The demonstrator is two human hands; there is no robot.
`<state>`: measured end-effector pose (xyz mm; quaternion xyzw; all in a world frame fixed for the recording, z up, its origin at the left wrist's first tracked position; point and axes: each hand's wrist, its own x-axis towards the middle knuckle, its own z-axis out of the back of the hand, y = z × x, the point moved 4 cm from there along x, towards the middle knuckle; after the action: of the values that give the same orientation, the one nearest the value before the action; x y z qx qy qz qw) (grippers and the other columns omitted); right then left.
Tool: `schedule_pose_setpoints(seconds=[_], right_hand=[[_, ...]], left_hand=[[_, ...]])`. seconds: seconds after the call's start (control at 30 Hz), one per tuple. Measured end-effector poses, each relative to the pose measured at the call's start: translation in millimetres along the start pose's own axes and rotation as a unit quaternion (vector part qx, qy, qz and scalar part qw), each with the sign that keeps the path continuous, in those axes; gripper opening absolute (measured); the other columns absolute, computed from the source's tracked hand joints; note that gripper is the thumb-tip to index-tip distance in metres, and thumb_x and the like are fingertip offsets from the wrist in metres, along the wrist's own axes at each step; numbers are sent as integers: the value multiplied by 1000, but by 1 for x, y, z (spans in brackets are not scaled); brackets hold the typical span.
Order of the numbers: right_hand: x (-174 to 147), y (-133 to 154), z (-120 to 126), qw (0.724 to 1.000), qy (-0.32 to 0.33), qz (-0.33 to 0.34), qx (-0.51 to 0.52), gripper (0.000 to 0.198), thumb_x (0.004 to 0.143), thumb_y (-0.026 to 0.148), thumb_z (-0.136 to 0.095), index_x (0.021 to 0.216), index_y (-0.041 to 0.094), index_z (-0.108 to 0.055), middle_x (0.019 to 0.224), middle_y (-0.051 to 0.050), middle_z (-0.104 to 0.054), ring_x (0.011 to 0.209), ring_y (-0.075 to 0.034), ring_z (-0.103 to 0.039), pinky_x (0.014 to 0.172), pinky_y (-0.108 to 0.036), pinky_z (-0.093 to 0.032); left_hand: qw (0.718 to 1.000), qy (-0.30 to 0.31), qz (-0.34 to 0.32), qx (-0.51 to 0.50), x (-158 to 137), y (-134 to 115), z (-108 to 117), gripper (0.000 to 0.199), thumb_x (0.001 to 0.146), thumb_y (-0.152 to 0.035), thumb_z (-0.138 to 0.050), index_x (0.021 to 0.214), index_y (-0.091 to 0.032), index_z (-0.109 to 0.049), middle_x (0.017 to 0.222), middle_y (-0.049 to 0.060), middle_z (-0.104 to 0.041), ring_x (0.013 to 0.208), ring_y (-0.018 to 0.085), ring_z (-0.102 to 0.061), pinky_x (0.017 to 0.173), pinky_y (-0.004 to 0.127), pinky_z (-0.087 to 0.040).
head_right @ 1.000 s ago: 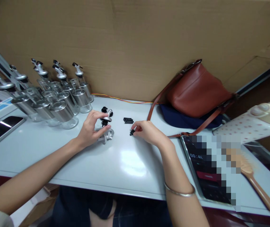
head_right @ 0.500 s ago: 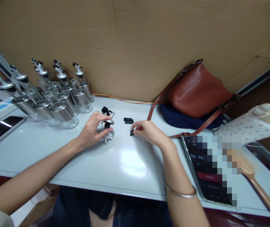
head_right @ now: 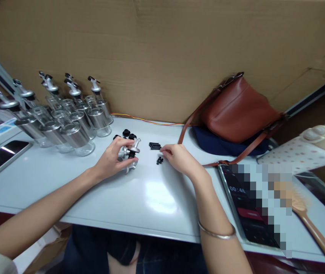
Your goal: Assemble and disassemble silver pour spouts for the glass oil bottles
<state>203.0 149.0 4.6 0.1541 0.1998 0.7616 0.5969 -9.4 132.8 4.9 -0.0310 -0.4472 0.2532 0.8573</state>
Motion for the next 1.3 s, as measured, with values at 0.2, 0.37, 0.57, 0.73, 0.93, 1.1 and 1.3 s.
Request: schedule_pose_setpoints(seconds=[0.2, 0.37, 0.57, 0.73, 0.93, 1.1, 1.3], right_hand=[[-5, 28, 7, 979, -132, 79, 137, 34, 93, 42, -38, 97, 16, -60, 79, -6, -65, 69, -17, -57, 68, -27, -42], [-8, 48, -10, 967, -66, 99, 225, 33, 90, 44, -45, 103, 18, -61, 78, -4, -64, 71, -16, -56, 67, -26, -41], [-6, 48, -15, 953, -64, 94, 282, 29, 84, 40, -56, 100, 18, -65, 67, 1, -54, 62, -13, -48, 59, -26, -36], [-6, 47, -13, 913, -53, 84, 396, 27, 75, 43, -67, 81, 18, -60, 67, 1, -56, 60, -11, -48, 58, -26, -37], [-6, 49, -17, 906, 40, 76, 414, 33, 75, 47, -67, 87, 18, -57, 70, 3, -53, 61, -11, -46, 61, -26, -39], [-10, 50, -23, 912, 165, 72, 370, 40, 84, 55, -53, 70, 18, -50, 59, 5, -42, 56, -10, -38, 57, -26, -35], [-14, 56, -32, 817, 232, -5, 528, 42, 76, 51, -66, 62, 18, -45, 54, 9, -33, 43, -3, -21, 41, -20, -19]], left_hand=[[999, 12, 14, -37, -5, 3, -6, 42, 84, -32, -65, 114, -20, -37, 98, 9, -64, 87, 20, -64, 76, 36, -51], [996, 59, -9, -63, -6, 3, -10, 42, 86, -26, -63, 115, -23, -32, 103, 9, -64, 91, 20, -65, 78, 37, -51], [997, 19, -64, -25, -3, 1, -4, 44, 86, -30, -63, 118, -23, -33, 111, 12, -63, 99, 23, -62, 79, 39, -50], [999, 24, -20, 35, 2, 5, 2, 20, 91, -29, -55, 107, -20, -47, 103, 9, -62, 94, 21, -60, 79, 35, -49], [998, 48, -27, 38, 3, 0, 2, 16, 90, -21, -47, 106, -17, -49, 97, 9, -62, 89, 21, -60, 76, 33, -48], [996, 76, -33, 19, 1, -4, -5, 15, 89, -20, -44, 104, -18, -46, 94, 7, -60, 80, 18, -58, 70, 30, -47], [996, 63, -56, 35, 3, -7, -4, 18, 97, -32, -33, 96, -19, -46, 80, 3, -58, 65, 15, -53, 61, 27, -43]])
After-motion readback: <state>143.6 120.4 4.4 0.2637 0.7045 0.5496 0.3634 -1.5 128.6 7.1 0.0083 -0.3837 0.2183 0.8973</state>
